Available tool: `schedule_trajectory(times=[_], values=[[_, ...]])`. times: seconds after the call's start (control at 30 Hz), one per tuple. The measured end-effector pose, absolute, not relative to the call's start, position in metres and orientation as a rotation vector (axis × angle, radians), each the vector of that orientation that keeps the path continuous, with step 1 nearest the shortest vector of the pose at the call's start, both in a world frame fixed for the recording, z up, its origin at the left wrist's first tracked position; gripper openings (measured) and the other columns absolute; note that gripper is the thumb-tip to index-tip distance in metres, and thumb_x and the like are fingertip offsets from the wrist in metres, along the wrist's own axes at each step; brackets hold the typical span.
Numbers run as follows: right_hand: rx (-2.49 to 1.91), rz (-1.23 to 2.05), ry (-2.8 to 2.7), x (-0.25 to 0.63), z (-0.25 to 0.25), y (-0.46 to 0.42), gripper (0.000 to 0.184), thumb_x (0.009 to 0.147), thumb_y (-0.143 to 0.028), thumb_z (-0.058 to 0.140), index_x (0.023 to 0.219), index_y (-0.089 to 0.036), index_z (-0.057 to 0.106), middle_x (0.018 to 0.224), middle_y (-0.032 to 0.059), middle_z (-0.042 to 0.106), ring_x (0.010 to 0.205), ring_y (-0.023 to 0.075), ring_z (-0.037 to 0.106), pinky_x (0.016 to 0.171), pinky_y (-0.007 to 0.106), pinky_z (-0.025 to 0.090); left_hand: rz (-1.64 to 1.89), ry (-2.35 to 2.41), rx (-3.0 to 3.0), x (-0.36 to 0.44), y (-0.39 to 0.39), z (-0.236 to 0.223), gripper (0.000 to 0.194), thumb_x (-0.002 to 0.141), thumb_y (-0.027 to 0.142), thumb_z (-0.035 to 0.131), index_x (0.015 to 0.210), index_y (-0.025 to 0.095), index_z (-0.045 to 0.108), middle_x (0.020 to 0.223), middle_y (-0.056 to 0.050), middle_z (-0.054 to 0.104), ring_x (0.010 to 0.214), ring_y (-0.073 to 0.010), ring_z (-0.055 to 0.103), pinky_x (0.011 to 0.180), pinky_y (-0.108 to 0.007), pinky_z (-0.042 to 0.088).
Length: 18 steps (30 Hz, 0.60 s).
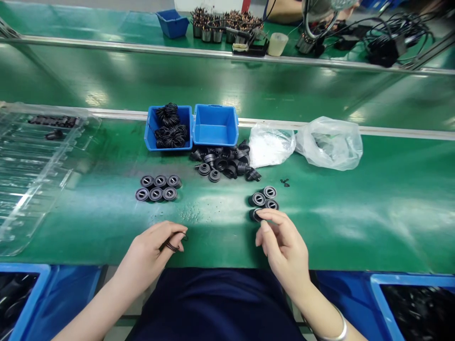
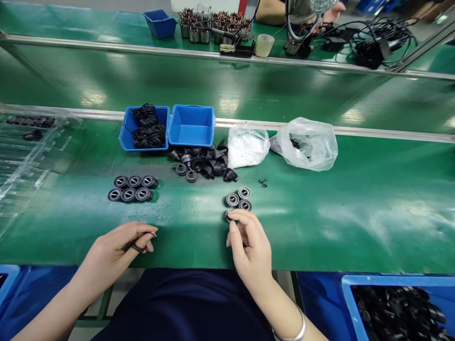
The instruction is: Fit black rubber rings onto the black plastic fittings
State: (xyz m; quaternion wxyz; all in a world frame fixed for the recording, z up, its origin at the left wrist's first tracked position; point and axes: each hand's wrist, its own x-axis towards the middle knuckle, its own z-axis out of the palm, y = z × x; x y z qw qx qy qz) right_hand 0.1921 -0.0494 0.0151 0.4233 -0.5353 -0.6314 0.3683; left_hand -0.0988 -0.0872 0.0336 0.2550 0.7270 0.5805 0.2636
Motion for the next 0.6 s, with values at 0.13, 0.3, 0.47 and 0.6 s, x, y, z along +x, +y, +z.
schedule_trajectory(times=[0.13,0.3,0.47,0.6], values=[[-1.154,1.134,-1.612,0.172,0.014,-0.045,0.020,0.100,-0.018,0.048,0.114,-0.024,0.061,0.117,0.0076,0.054,0.063,0.0064,0.060,0.052,0.024,0.051,0.708,1.562,1.877,-0.094,-0.086,0.031,0.018,0.098,0.028,0.054,0.105,0.024,0.070,0.083,0.003,0.076,0.076,-0.0123,0.072,0.072,-0.021,0.058],[-0.956,1.391,-1.662,0.148,0.021,-0.038,0.019,0.100,-0.020,0.049,0.116,-0.025,0.058,0.128,0.0094,0.051,0.056,0.0027,0.055,0.052,0.024,0.052,0.767,1.581,1.874,-0.090,-0.086,0.031,0.017,0.097,0.027,0.057,0.108,0.024,0.071,0.083,0.002,0.078,0.075,-0.0125,0.074,0.073,-0.021,0.058],[-0.981,1.294,-1.837,0.137,0.035,-0.026,0.020,0.095,-0.025,0.059,0.115,-0.023,0.060,0.123,0.0103,0.054,0.057,0.0042,0.049,0.049,0.023,0.046,0.913,1.556,1.936,-0.079,-0.080,0.041,0.015,0.096,0.023,0.059,0.106,0.022,0.071,0.075,0.004,0.078,0.075,-0.0132,0.074,0.071,-0.022,0.057],[-0.901,1.386,-1.946,0.130,0.040,-0.021,0.011,0.093,-0.029,0.063,0.099,-0.020,0.063,0.115,0.0080,0.057,0.052,0.0027,0.043,0.048,0.023,0.043,0.974,1.514,1.954,-0.070,-0.075,0.047,0.014,0.096,0.021,0.060,0.104,0.022,0.071,0.077,0.004,0.077,0.073,-0.0108,0.072,0.069,-0.019,0.056]])
